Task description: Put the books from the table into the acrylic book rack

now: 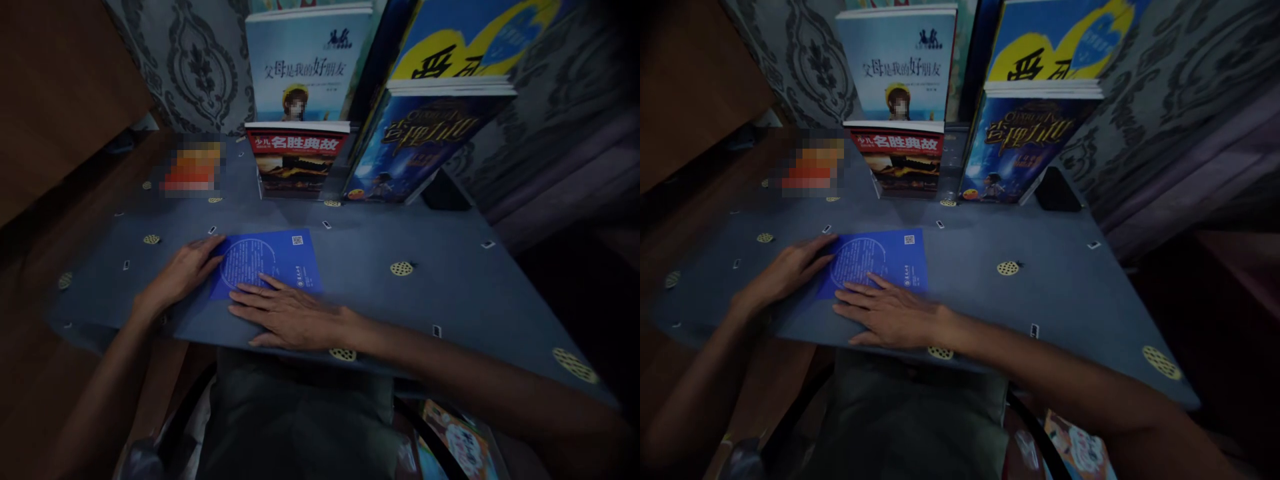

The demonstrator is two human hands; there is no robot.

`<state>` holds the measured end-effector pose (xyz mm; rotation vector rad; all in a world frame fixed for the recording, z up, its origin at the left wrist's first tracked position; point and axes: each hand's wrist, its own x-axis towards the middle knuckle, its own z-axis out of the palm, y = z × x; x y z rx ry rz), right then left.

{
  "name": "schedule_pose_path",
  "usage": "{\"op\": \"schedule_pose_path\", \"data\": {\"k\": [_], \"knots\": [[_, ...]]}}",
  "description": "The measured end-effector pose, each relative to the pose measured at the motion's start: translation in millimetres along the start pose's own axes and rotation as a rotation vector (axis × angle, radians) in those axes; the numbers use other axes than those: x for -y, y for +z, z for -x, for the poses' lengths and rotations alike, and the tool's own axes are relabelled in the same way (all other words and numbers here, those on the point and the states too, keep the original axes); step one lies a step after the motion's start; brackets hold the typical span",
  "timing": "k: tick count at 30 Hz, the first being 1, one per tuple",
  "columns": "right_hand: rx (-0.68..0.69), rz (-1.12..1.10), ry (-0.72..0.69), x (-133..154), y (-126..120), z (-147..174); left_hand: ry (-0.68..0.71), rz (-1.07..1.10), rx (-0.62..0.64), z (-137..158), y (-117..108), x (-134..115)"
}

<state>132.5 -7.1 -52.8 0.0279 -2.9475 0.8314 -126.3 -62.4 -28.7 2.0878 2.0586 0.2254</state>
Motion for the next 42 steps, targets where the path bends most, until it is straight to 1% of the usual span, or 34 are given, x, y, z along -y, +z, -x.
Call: {"op": "schedule_pose_path", "data": {"k": [5,9,12,18,22,27,32,35,38,42], "knots": [[-0.027,-0.044,0.090,-5,-5,32,-0.022,0.015,0.015,0,-1,0],[-0.005,-0.023,0.165,-12,-8,52,-0.014,0.009,0.023,-1,-2,0],[-0.017,-0.011,0.191,-15,-10,68,-0.005,0.002,0.008,0,-1,1],[-0.096,0.056,0.251,-15,-11,103,0.012,0.043,-0.031,1,2,2],[-0.122,0.097,0.252,-21,-11,113,0.057,0.037,-0.055,0,3,2],[-0.127,0.102,0.278,-38,-21,104,0.068,0.035,-0.062,0,5,2],[-0.153,0.121,0.302,-71,-36,77,0.084,0.011,-0.056,-1,5,3],[-0.173,0.167,0.351,-88,-42,59,0.072,-0.044,-0.041,-1,7,1],[-0.199,0.202,0.402,-97,-44,49,0.067,-0.136,-0.031,5,11,-7],[-0.248,0.238,0.388,-99,-41,48,0.183,-0.176,0.090,17,11,-30]]}}
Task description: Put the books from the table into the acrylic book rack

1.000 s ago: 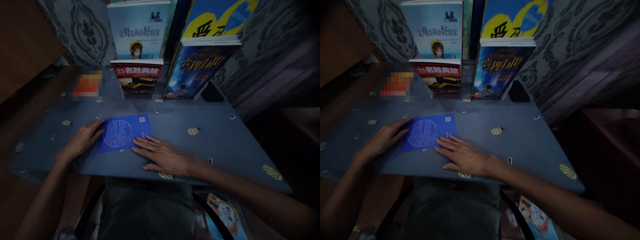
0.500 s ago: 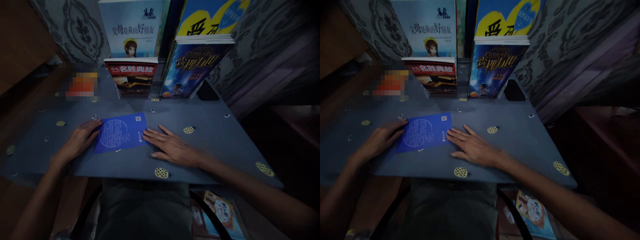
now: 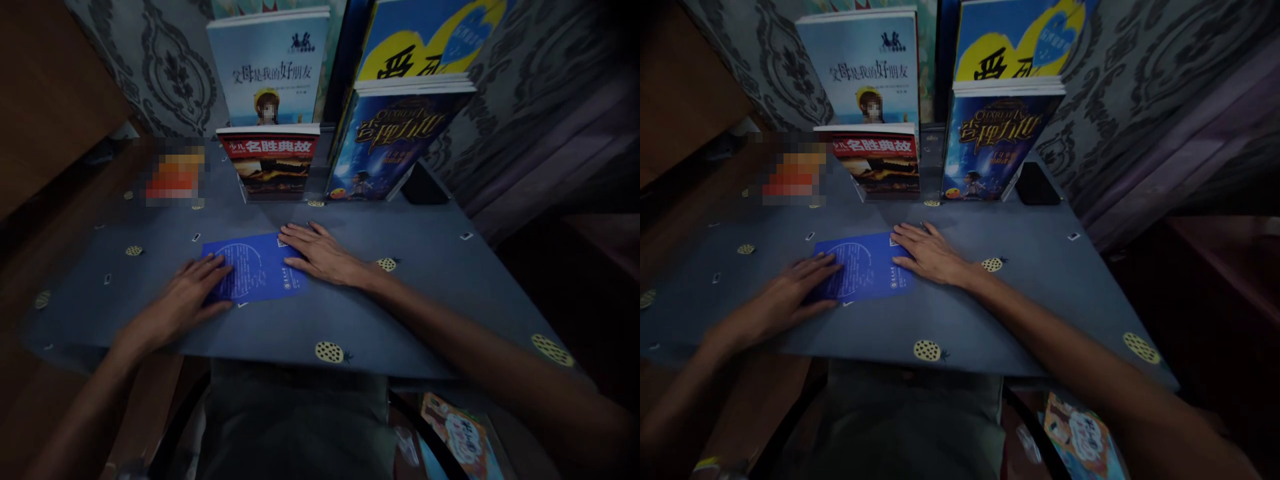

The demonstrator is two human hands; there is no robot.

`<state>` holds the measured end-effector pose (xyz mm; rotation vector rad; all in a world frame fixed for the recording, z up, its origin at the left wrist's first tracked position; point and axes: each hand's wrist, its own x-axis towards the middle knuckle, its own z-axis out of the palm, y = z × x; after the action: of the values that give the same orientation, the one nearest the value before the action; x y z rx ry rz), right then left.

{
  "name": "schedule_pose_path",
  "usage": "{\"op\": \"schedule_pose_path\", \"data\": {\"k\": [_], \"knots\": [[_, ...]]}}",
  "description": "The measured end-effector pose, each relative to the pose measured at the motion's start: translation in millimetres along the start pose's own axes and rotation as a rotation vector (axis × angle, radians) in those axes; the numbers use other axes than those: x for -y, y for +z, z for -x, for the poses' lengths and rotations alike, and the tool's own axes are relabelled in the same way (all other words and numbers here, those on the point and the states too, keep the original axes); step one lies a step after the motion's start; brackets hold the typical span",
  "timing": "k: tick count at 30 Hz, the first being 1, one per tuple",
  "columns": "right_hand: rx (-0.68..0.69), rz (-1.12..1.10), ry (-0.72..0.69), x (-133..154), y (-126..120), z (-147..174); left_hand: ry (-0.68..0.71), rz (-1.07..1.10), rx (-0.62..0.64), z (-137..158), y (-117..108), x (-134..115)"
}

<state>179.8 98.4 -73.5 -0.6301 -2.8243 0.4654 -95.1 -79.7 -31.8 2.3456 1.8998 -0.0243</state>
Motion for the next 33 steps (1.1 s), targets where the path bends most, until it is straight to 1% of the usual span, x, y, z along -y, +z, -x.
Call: {"op": "schedule_pose_path", "data": {"k": [4,7,9,15,17,20,23,26,28,31,32,33], "knots": [[-0.040,0.002,-0.025,2,2,5,0.054,-0.020,0.123,-1,-16,-17],[-0.072,0.004,-0.041,7,2,11,0.074,-0.052,0.258,-7,-24,-18],[-0.093,-0.003,-0.054,11,1,18,0.087,-0.069,0.307,-8,-22,-16],[-0.134,-0.080,-0.076,23,-1,37,0.097,-0.124,0.284,1,-3,-21],[-0.156,-0.118,-0.068,25,-1,40,0.098,-0.164,0.309,4,-5,-26],[-0.164,-0.156,-0.068,27,-1,42,0.111,-0.208,0.321,7,-16,-32],[-0.144,-0.193,-0.065,29,-5,43,0.128,-0.161,0.248,8,-26,-34],[-0.152,-0.324,-0.054,32,-10,43,0.087,-0.001,0.086,9,-32,-29],[-0.227,-0.476,-0.002,32,-12,44,0.017,0.121,-0.067,9,-38,-25],[-0.411,-0.707,0.137,28,-12,42,-0.078,0.337,-0.310,6,-54,-25],[-0.446,-0.741,0.172,25,-11,41,-0.117,0.424,-0.383,5,-59,-28],[-0.451,-0.741,0.189,22,-11,40,-0.167,0.526,-0.443,3,-65,-30]]}}
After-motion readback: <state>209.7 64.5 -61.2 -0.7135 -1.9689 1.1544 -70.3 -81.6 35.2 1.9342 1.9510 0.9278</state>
